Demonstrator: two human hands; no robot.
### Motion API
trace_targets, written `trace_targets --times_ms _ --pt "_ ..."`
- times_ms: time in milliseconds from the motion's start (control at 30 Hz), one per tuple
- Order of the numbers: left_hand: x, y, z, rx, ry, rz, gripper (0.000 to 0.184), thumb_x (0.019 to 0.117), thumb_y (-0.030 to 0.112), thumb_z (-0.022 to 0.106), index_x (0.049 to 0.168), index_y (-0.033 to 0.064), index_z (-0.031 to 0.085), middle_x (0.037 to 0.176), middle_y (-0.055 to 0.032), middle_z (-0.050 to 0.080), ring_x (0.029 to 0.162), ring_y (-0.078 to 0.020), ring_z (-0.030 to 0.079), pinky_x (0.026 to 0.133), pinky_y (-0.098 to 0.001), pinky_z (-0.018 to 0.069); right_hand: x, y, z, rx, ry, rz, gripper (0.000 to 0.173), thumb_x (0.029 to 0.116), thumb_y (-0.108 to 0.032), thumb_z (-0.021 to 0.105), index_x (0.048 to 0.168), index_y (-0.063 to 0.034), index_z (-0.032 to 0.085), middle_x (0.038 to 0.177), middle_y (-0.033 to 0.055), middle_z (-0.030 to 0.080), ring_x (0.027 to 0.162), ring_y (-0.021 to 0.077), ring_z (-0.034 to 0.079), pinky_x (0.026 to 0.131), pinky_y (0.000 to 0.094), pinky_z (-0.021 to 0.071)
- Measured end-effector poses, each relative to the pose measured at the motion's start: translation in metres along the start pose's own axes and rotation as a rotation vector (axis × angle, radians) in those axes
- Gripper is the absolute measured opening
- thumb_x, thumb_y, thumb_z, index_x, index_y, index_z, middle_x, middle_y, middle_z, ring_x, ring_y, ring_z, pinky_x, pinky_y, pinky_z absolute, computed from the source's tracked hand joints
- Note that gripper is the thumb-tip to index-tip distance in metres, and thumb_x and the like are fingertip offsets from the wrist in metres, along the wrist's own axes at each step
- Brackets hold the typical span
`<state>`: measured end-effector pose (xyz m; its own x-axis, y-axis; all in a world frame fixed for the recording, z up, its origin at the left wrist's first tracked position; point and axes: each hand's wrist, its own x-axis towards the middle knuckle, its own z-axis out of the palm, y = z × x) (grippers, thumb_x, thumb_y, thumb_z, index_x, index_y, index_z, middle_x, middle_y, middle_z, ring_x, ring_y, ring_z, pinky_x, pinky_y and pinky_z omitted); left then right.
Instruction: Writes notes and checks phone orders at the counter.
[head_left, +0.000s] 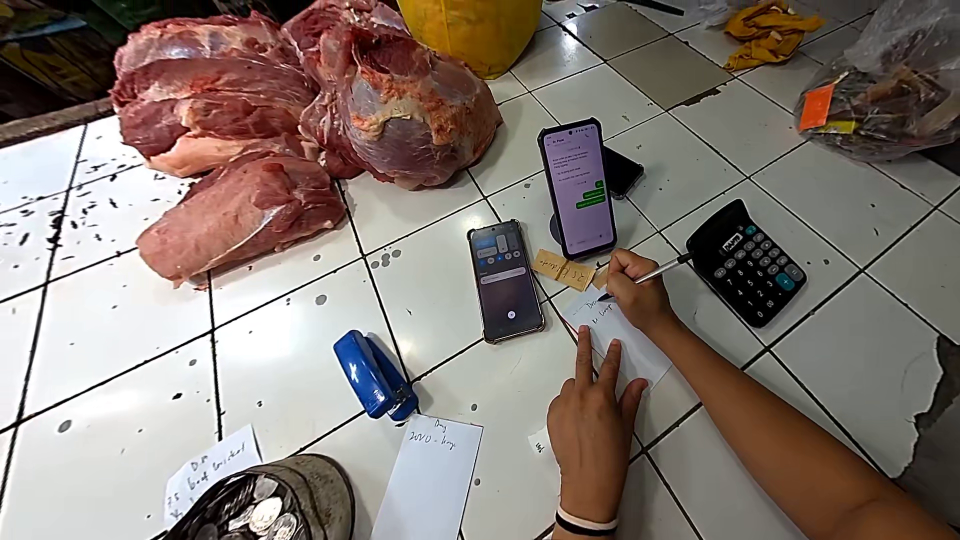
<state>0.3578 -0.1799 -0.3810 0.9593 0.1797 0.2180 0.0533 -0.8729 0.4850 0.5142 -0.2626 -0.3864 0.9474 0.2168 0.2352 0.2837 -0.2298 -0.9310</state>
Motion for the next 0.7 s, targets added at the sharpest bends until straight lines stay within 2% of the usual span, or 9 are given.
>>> trace_targets --times_ms 100,167,233,333,433,500,567,633,700 --pt "0.000 0.000 0.000 -0.001 -0.004 -0.005 0.047 0.0858 0.050 0.072 0.125 0.0245 0.076 0.149 -0.0069 0.058 0.056 -0.0167 0.064 0.045 -0.0338 0.0442 0.001 0.001 0.001 0.039 0.014 -0.011 0.026 0.0838 -0.002 0.049 0.064 -0.0165 0.042 0.052 -0.0121 0.037 0.047 -0.0046 0.036 0.048 0.0150 0.0293" --pt "0.000 0.001 0.000 -0.004 -0.004 -0.005 0.047 0.0851 0.050 0.072 0.125 0.0241 0.076 0.149 -0.0075 0.057 0.058 -0.0179 0.065 0.045 -0.0345 0.0448 0.005 0.003 -0.003 0.208 0.048 0.042 0.026 0.0819 0.001 0.049 0.064 -0.0173 0.044 0.054 -0.0120 0.044 0.049 -0.0041 0.041 0.049 0.0145 0.0335" --pt "0.000 0.001 0.000 0.001 0.007 0.001 0.048 0.0842 0.050 0.073 0.124 0.0242 0.077 0.149 -0.0075 0.058 0.058 -0.0186 0.067 0.045 -0.0352 0.0457 0.011 0.007 -0.012 0.379 0.103 0.079 0.024 0.0839 0.002 0.047 0.069 -0.0173 0.049 0.058 -0.0106 0.052 0.050 -0.0027 0.046 0.049 0.0149 0.0369" --pt "0.001 0.000 0.002 0.006 0.036 -0.004 0.047 0.0825 0.050 0.075 0.122 0.0255 0.078 0.149 -0.0099 0.057 0.058 -0.0186 0.067 0.045 -0.0349 0.0460 0.020 0.012 -0.025 0.450 0.173 0.069 0.023 0.0882 0.002 0.046 0.077 -0.0163 0.052 0.064 -0.0095 0.058 0.054 -0.0021 0.051 0.052 0.0144 0.0413" --pt "0.001 0.000 0.002 -0.009 0.053 -0.020 0.045 0.0827 0.047 0.076 0.122 0.0254 0.078 0.151 -0.0115 0.055 0.058 -0.0190 0.067 0.045 -0.0350 0.0461 0.026 0.010 -0.031 0.610 0.246 0.172 0.025 0.0942 0.004 0.041 0.080 -0.0141 0.052 0.062 -0.0071 0.056 0.051 0.0000 0.050 0.051 0.0152 0.0433" --pt "0.001 0.001 0.002 -0.022 0.067 -0.014 0.041 0.0847 0.041 0.075 0.122 0.0229 0.078 0.149 -0.0086 0.058 0.059 -0.0203 0.068 0.045 -0.0363 0.0468 0.027 0.008 -0.032 0.678 0.257 0.216 0.026 0.0984 0.004 0.040 0.083 -0.0132 0.052 0.061 -0.0068 0.054 0.050 0.0004 0.050 0.052 0.0148 0.0445" --pt "0.001 0.000 0.003 -0.020 0.074 0.001 0.038 0.0870 0.038 0.073 0.121 0.0209 0.078 0.145 -0.0041 0.062 0.060 -0.0214 0.070 0.046 -0.0376 0.0482 0.027 0.008 -0.032 0.684 0.237 0.209 0.024 0.0984 0.005 0.042 0.085 -0.0120 0.052 0.060 -0.0070 0.054 0.050 0.0001 0.050 0.052 0.0146 0.0444" --pt "0.000 0.000 0.002 -0.020 0.064 0.000 0.039 0.0885 0.041 0.071 0.121 0.0207 0.078 0.144 -0.0031 0.063 0.060 -0.0208 0.069 0.046 -0.0376 0.0481 0.027 0.008 -0.031 0.665 0.218 0.202 0.021 0.0976 0.005 0.044 0.086 -0.0111 0.052 0.061 -0.0071 0.054 0.051 -0.0003 0.050 0.053 0.0142 0.0449" --pt "0.000 0.000 0.000 -0.025 0.036 -0.004 0.046 0.0862 0.048 0.072 0.123 0.0217 0.077 0.146 -0.0062 0.060 0.059 -0.0206 0.068 0.045 -0.0375 0.0478 0.028 0.007 -0.031 0.662 0.213 0.198 0.020 0.0972 0.006 0.045 0.087 -0.0096 0.052 0.062 -0.0068 0.055 0.052 -0.0002 0.051 0.053 0.0137 0.0455"
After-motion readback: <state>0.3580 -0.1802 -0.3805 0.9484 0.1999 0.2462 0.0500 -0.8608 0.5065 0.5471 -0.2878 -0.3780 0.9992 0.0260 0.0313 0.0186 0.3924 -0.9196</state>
